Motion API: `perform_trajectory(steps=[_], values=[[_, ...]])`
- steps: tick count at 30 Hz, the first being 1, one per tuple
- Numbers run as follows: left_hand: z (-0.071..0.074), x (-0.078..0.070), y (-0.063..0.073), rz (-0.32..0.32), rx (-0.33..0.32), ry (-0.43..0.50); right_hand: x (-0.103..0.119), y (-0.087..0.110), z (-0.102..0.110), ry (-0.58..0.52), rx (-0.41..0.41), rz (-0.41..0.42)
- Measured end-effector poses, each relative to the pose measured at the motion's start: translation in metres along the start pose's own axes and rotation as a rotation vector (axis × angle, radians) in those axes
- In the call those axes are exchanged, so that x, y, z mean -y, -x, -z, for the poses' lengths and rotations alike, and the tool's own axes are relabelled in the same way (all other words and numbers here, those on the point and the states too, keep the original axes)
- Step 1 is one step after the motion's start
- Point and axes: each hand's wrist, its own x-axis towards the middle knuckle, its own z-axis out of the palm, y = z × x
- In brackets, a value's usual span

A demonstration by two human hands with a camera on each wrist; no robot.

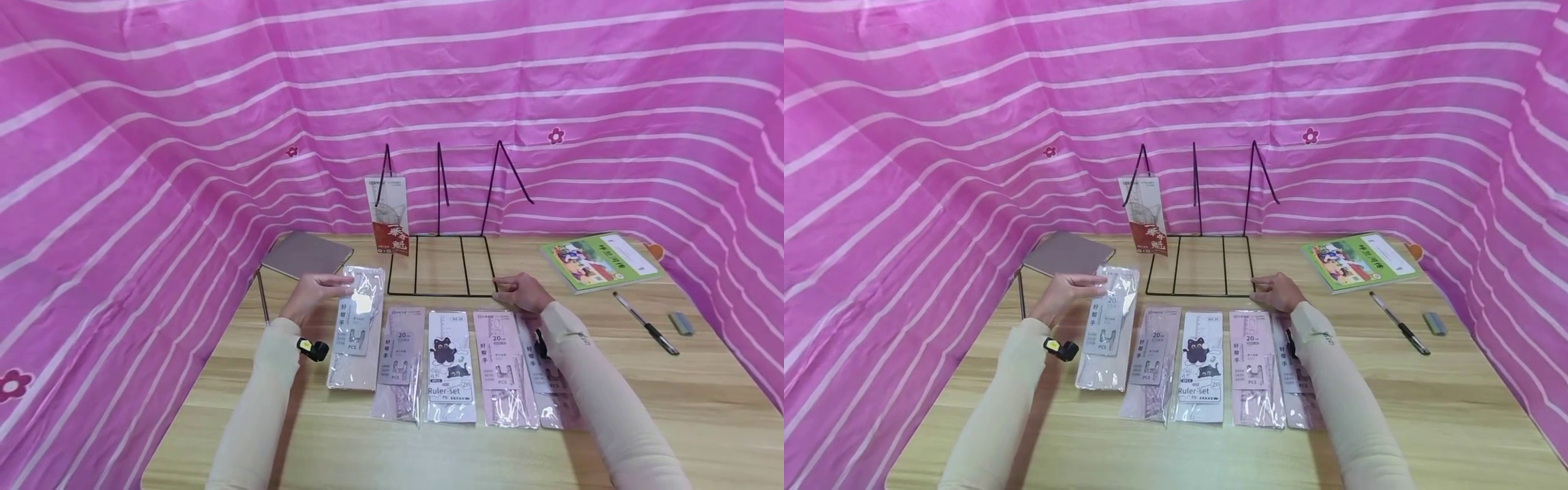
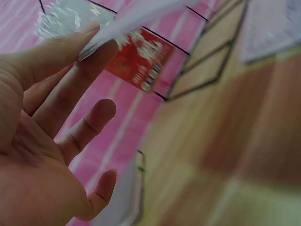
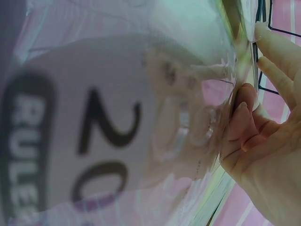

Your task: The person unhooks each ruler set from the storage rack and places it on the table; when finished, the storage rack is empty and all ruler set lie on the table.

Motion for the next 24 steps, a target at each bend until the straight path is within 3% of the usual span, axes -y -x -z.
perform_trajectory(steps=[10, 14, 24], values=[[-0.001, 0.039, -0.004, 0.089, 0.046, -0.107, 0.001, 0.0, 0.001, 0.006, 0.001, 0.002], [-0.004, 0.041, -0.003, 0.124, 0.04, -0.138, 0.001, 0.0, 0.001, 0.014, 0.001, 0.017], [-0.011, 0.042, -0.003, 0.113, 0.049, -0.256, 0.001, 0.0, 0.002, -0.017, 0.006, 0.0]])
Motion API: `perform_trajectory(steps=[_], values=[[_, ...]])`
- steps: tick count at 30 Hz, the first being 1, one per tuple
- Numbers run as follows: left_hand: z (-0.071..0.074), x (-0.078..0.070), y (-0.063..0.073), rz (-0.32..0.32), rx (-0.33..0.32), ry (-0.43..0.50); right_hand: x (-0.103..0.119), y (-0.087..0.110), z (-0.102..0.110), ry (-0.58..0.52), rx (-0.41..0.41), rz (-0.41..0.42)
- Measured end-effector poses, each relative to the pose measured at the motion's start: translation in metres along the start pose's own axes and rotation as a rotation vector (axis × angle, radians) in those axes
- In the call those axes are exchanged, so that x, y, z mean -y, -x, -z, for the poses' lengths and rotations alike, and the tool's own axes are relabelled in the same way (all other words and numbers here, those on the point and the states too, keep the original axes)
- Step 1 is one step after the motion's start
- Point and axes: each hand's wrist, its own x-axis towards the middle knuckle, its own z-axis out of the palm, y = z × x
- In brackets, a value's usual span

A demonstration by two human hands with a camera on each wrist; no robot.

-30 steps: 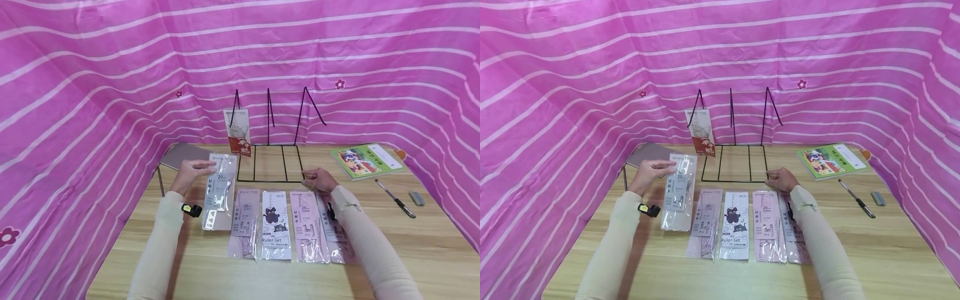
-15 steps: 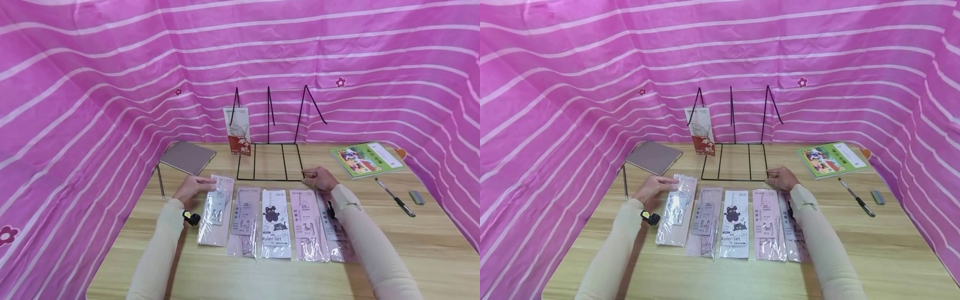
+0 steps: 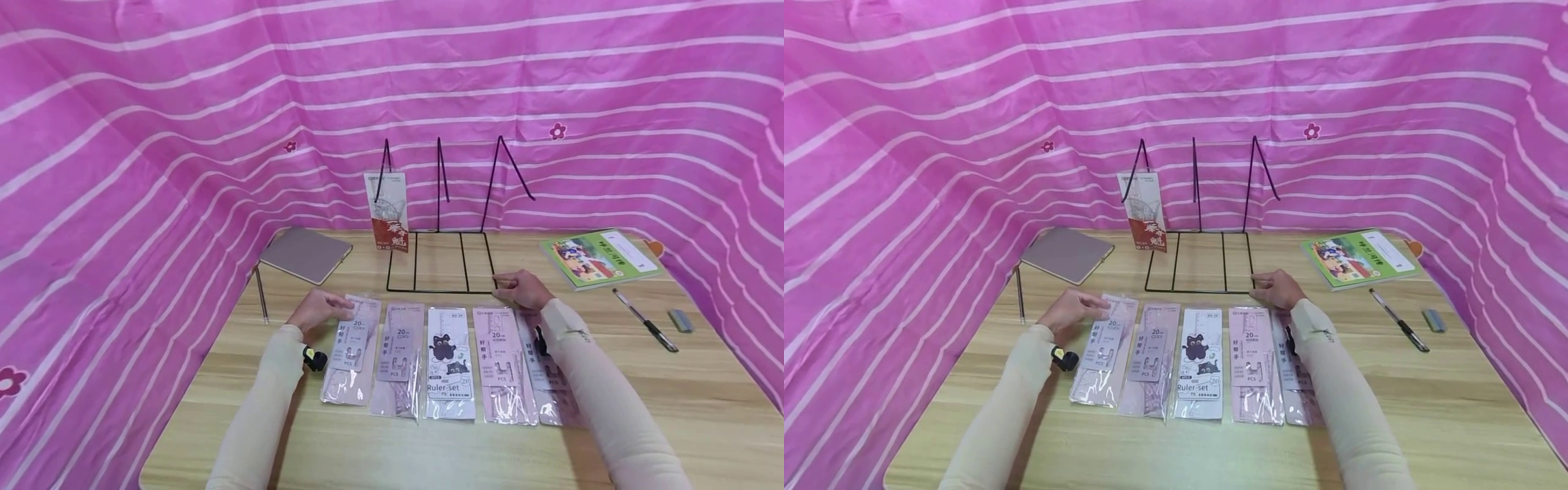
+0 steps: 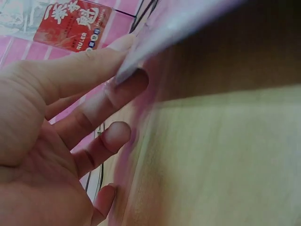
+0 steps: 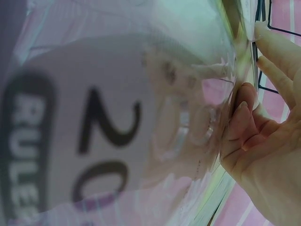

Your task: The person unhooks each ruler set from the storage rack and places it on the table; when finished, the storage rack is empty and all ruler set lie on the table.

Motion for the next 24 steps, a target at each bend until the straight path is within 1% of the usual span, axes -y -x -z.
perform_trajectory(steps=[9, 14, 18, 20, 22, 24], values=[[-0.004, 0.003, -0.004, -0.059, -0.004, -0.114, 0.001, 0.0, 0.002, 0.014, -0.001, -0.007], [-0.004, 0.002, -0.006, -0.063, -0.006, -0.139, 0.001, 0.0, 0.003, 0.023, -0.009, -0.015], [-0.002, -0.001, -0.006, -0.06, -0.001, -0.13, -0.001, 0.0, 0.003, 0.007, -0.004, -0.019], [-0.001, -0.003, -0.007, -0.073, -0.006, -0.107, -0.003, -0.001, 0.002, 0.0, -0.001, -0.019], [0.002, -0.007, -0.009, -0.104, -0.018, -0.082, -0.005, -0.002, 0.0, 0.003, -0.001, -0.012], [0.004, -0.014, -0.014, -0.15, -0.043, -0.04, -0.007, -0.003, -0.001, 0.014, -0.003, -0.002]])
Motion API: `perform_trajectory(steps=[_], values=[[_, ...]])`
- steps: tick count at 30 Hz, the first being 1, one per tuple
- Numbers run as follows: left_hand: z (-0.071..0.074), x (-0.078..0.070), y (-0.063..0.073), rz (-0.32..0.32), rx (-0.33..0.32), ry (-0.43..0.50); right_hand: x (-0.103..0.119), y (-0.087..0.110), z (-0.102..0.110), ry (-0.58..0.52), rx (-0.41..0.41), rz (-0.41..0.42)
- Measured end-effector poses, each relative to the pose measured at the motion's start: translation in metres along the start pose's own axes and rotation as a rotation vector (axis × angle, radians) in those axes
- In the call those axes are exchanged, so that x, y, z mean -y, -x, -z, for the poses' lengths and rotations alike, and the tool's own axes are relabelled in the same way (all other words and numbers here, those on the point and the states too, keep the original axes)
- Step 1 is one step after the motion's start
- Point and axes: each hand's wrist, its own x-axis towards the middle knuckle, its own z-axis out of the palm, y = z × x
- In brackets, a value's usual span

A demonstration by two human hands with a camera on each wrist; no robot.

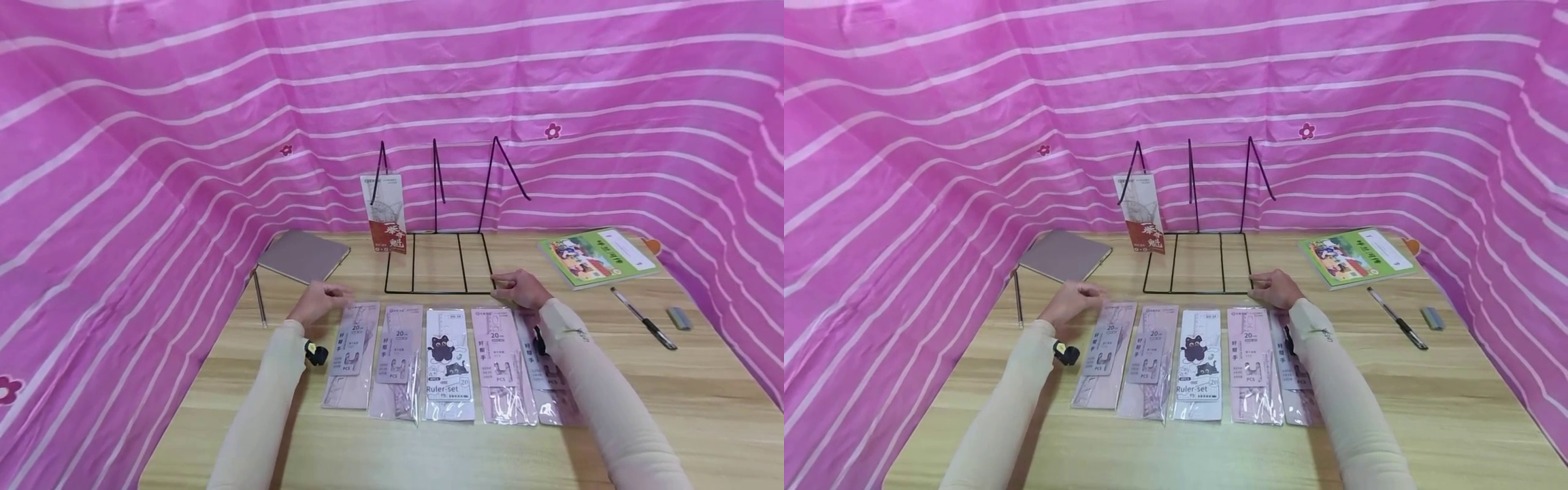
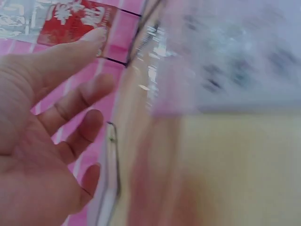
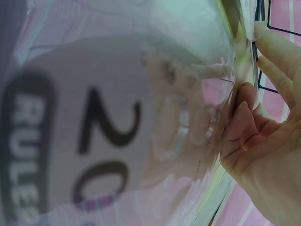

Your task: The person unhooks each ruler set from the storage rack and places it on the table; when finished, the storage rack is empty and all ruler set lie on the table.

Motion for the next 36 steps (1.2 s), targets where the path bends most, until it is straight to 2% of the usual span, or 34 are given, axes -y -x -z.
perform_trajectory(steps=[6, 12, 17, 20, 25, 29, 36], values=[[0.008, -0.022, -0.026, -0.129, -0.146, 0.148, 0.001, 0.0, -0.001, 0.004, -0.004, 0.011], [0.008, -0.048, -0.06, -0.283, -0.31, 0.251, -0.001, 0.0, -0.001, 0.014, -0.016, 0.046], [0.008, -0.068, -0.08, -0.4, -0.353, 0.304, 0.0, 0.0, -0.003, 0.006, -0.011, 0.012], [0.009, -0.079, -0.087, -0.413, -0.355, 0.31, 0.002, 0.001, -0.001, -0.003, -0.007, -0.012], [0.013, -0.09, -0.092, -0.392, -0.331, 0.342, 0.005, -0.001, -0.001, -0.024, -0.002, -0.042], [0.014, -0.093, -0.098, -0.368, -0.317, 0.378, 0.005, -0.003, -0.002, -0.042, 0.0, -0.047], [0.011, -0.093, -0.108, -0.315, -0.288, 0.398, 0.003, -0.001, -0.002, 0.0, -0.023, -0.008]])
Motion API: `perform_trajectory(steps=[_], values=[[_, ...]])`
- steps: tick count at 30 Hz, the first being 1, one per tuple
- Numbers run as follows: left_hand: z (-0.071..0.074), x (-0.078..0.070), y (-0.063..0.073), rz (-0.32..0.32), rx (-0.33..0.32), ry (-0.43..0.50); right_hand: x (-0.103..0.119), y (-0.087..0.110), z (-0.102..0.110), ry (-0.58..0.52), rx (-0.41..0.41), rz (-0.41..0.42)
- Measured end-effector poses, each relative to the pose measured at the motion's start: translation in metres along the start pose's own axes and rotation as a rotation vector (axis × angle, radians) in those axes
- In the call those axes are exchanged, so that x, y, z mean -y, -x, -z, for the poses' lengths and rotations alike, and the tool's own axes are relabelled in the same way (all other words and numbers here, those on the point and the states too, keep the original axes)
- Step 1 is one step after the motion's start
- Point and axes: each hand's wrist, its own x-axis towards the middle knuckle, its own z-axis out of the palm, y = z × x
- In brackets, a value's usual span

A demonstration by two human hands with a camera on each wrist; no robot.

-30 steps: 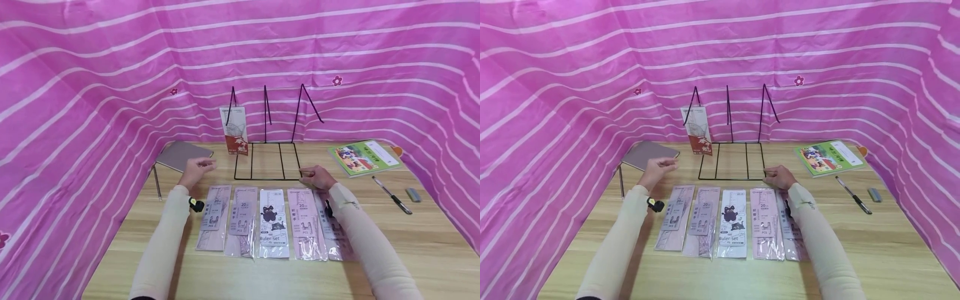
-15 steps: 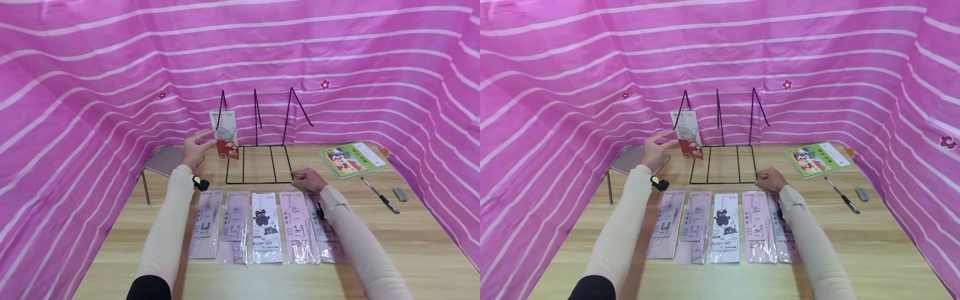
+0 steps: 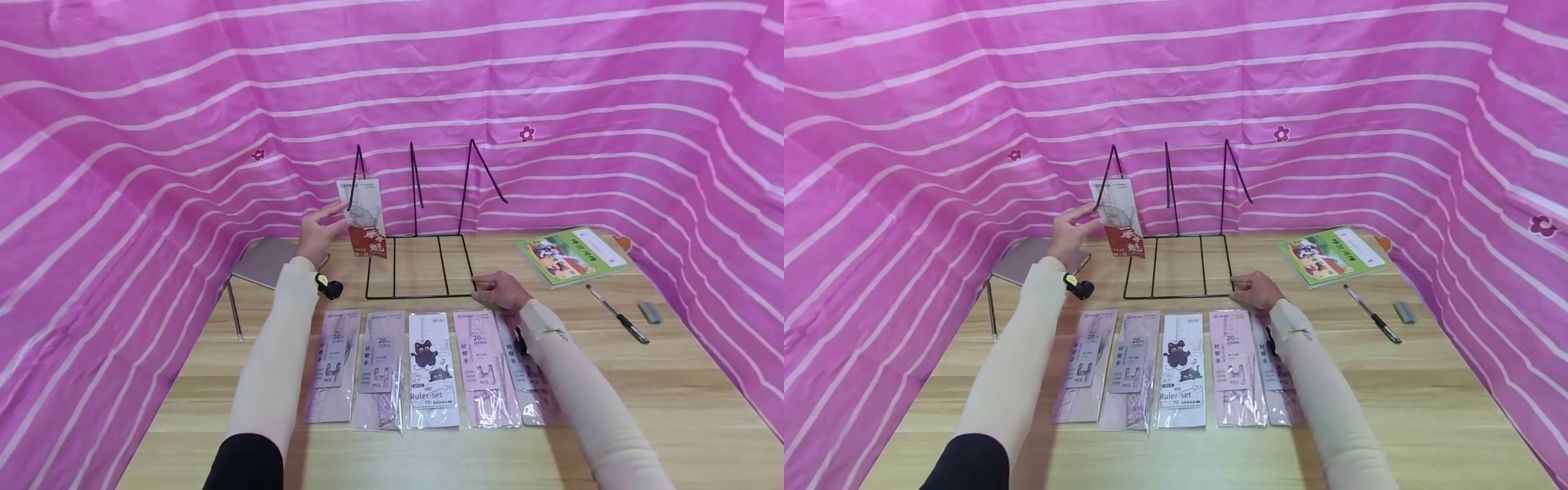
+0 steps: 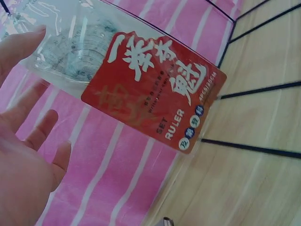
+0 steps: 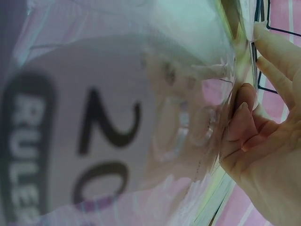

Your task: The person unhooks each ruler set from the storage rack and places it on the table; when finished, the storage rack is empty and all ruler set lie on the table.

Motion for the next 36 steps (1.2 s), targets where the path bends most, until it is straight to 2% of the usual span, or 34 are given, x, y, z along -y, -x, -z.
perform_trajectory(steps=[6, 14, 23, 26, 34, 36], values=[[0.003, -0.004, -0.002, 0.017, -0.007, 0.004, 0.002, 0.0, -0.001, 0.014, -0.006, 0.036], [0.006, -0.01, -0.002, 0.026, 0.034, -0.088, 0.005, -0.001, -0.001, -0.012, 0.01, -0.009], [0.007, -0.012, -0.002, -0.039, 0.024, -0.142, 0.003, -0.001, -0.001, -0.012, 0.012, -0.028], [0.008, -0.014, -0.001, -0.045, 0.02, -0.112, 0.002, 0.001, 0.0, -0.005, 0.009, -0.017], [0.012, -0.021, 0.01, -0.011, 0.025, -0.067, 0.003, 0.004, 0.001, -0.045, 0.024, -0.036], [0.012, -0.031, 0.018, -0.013, 0.033, -0.072, 0.002, 0.004, 0.001, -0.04, 0.024, -0.031]])
